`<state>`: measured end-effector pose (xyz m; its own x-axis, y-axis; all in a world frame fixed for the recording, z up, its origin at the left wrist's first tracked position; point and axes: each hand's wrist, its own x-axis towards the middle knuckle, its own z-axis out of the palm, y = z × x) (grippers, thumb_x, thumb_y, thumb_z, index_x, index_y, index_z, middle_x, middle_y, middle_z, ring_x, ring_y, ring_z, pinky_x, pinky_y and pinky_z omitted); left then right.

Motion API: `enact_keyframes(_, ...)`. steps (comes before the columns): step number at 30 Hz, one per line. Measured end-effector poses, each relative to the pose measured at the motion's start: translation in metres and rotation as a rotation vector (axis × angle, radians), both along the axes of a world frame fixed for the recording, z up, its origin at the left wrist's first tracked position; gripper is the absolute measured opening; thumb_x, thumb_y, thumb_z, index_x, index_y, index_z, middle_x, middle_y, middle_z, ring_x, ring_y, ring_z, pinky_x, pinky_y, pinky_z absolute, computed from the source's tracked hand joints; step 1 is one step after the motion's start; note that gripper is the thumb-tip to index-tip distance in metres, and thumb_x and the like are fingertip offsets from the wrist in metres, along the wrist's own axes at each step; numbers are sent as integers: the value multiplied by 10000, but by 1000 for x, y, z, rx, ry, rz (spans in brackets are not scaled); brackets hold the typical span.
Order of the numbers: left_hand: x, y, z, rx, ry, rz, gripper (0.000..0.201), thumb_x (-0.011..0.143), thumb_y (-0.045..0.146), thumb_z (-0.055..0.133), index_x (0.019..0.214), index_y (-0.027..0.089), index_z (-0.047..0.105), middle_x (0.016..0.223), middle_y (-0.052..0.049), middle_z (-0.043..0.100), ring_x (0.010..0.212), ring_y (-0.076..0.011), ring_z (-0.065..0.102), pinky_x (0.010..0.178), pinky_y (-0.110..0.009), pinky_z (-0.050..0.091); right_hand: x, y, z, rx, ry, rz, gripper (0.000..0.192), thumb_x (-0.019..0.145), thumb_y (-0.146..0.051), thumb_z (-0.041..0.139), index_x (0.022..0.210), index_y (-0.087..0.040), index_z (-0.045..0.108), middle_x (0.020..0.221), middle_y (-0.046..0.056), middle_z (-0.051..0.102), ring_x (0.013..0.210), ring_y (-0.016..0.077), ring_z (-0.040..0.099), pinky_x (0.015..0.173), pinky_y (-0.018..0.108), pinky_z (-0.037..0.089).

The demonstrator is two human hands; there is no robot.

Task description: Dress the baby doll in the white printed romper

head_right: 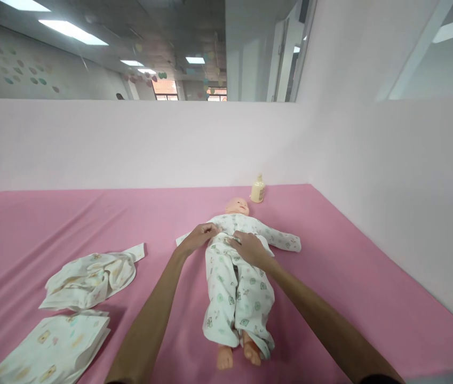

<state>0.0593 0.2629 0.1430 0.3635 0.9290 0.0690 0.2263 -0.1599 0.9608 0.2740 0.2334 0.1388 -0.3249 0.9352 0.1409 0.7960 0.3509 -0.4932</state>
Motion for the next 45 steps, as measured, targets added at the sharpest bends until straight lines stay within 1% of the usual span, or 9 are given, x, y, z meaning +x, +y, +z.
enact_keyframes(4,2,4,-2,12,-7,69,388,813,554,580,724,182,512,687,18,482,636,-113,410,618,-247,342,-2,7,0,25,-71,-32,399,974,-494,370,712,-209,463,760,6,617,744,167,545,649,261,307)
enact_keyframes(9,2,-4,1,33,149,-28,382,755,556,652,806,184,582,781,-10,547,672,-131,435,599,-251,337,-5,9,5,10,-36,-57,394,953,-500,405,695,-206,450,716,4,569,713,159,509,624,262,301)
enact_keyframes(16,-13,6,-11,-6,207,-79,337,726,499,678,794,192,557,814,-18,576,686,-137,474,585,-246,340,5,15,23,-461,486,44,508,858,-633,488,632,-228,280,554,-56,277,496,101,242,481,267,225)
enact_keyframes(21,-10,10,-17,34,227,-53,311,777,483,611,743,196,495,725,9,501,644,-127,420,575,-247,319,5,24,19,-140,329,-60,493,844,-574,547,598,-214,317,567,-46,336,543,110,312,532,271,263)
enact_keyframes(24,-5,8,-15,54,192,-1,356,813,535,561,736,197,478,694,17,450,620,-123,385,561,-250,310,2,21,17,-52,164,1,397,856,-517,551,641,-200,448,641,-28,489,623,127,426,585,270,301)
enact_keyframes(29,-9,6,-12,-22,203,-101,402,733,573,664,785,205,509,704,26,463,602,-116,368,547,-255,292,-1,15,21,-8,33,100,283,882,-441,531,746,-196,569,780,-4,620,731,141,507,643,265,320)
enact_keyframes(34,-17,6,-8,-29,291,-181,503,755,596,637,635,194,360,663,25,367,593,-109,292,535,-260,219,-2,19,23,-78,66,100,292,879,-428,527,712,-189,551,775,3,617,722,142,512,638,266,330)
enact_keyframes(38,-8,6,-5,79,144,-40,484,824,587,558,676,198,310,677,39,307,595,-101,263,534,-243,230,-4,22,21,-128,22,170,352,878,-464,524,657,-190,541,735,4,562,713,152,493,671,281,366)
enact_keyframes(45,5,2,-1,173,-36,70,359,888,533,501,795,194,424,722,41,368,630,-95,337,587,-225,298,-18,22,2,396,-280,30,238,936,-373,526,866,-218,693,1230,108,537,1159,290,442,972,448,346)
